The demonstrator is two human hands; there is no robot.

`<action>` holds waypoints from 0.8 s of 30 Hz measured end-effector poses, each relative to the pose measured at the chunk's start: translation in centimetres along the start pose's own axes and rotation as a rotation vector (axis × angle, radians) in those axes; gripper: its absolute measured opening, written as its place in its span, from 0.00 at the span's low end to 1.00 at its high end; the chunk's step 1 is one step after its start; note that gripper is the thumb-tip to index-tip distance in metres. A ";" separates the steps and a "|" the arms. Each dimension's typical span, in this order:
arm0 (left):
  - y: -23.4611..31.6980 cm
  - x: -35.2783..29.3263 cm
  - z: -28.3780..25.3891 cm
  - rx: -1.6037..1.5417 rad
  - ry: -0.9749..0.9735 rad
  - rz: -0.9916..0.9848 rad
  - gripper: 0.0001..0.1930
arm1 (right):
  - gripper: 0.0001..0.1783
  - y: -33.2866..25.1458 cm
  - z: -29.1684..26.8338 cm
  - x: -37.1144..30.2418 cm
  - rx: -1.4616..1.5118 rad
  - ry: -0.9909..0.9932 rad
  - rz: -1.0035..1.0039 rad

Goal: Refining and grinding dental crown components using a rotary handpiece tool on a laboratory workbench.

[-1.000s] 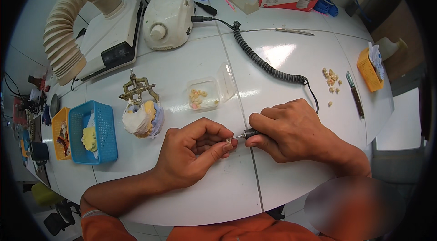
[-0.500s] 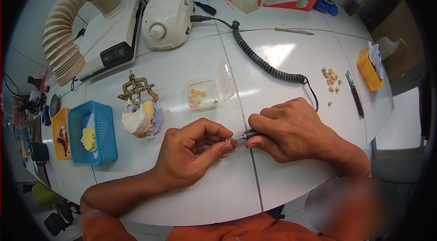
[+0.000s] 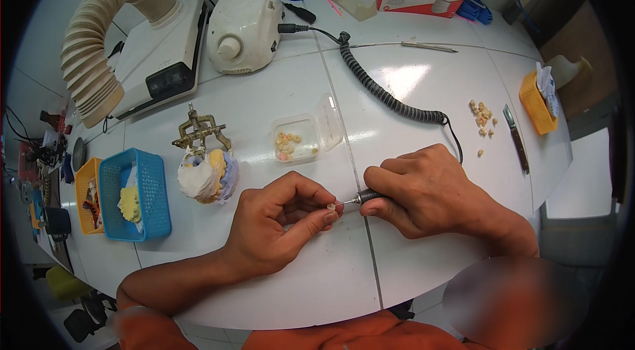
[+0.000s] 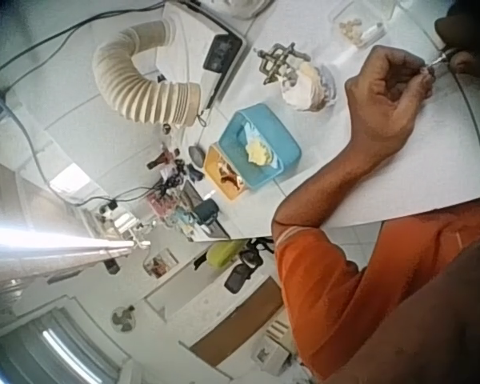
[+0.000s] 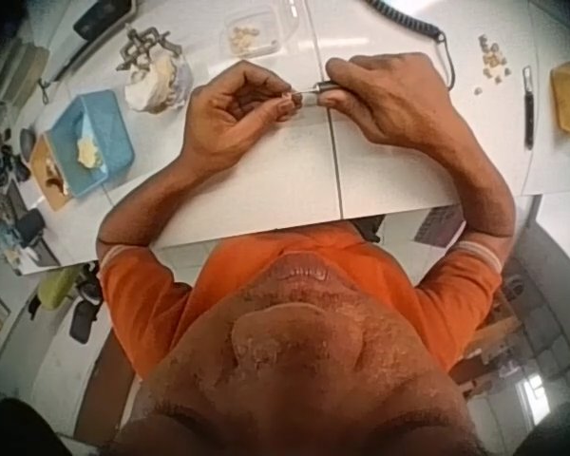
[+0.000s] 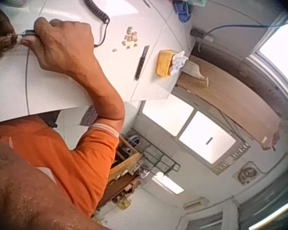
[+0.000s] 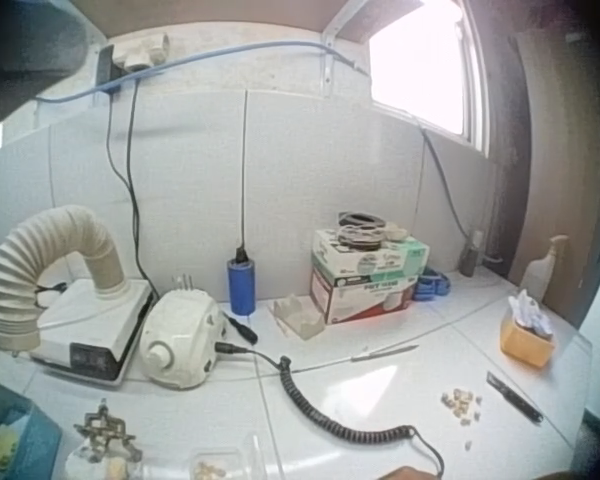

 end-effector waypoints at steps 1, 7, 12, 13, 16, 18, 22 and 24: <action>0.1 -0.1 -0.1 0.003 0.009 -0.010 0.08 | 0.24 0.0 -0.1 0.0 0.000 -0.001 0.001; -0.4 -0.1 -0.2 -0.006 0.053 0.007 0.07 | 0.23 0.0 -0.1 0.0 -0.012 -0.011 0.011; 0.0 -0.1 -0.2 0.009 0.043 -0.012 0.07 | 0.23 -0.2 -0.2 0.0 -0.015 -0.024 0.023; 0.1 -0.2 -0.2 0.015 0.039 -0.010 0.07 | 0.23 -0.2 -0.2 0.0 -0.016 -0.025 0.023; -0.2 -0.2 -0.1 0.005 0.059 0.001 0.07 | 0.23 -0.1 -0.1 0.0 -0.013 -0.014 0.013; -0.1 -0.2 -0.3 -0.012 0.081 0.008 0.07 | 0.23 -0.1 -0.1 0.0 -0.012 -0.008 0.010; 0.1 -0.2 -0.2 0.026 0.041 -0.020 0.07 | 0.23 -0.1 -0.1 0.0 -0.006 -0.007 0.006; 0.1 -0.2 -0.2 0.022 0.042 -0.021 0.07 | 0.23 -0.1 -0.1 0.0 -0.008 -0.008 0.008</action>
Point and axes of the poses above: each hand's wrist, its own x-axis towards the middle knuckle, its own z-axis out of the palm, y = z × x, the point moved 6 cm from there along x, towards the middle knuckle, and after that the axes turned 4 degrees about x, right-handed, at the moved point
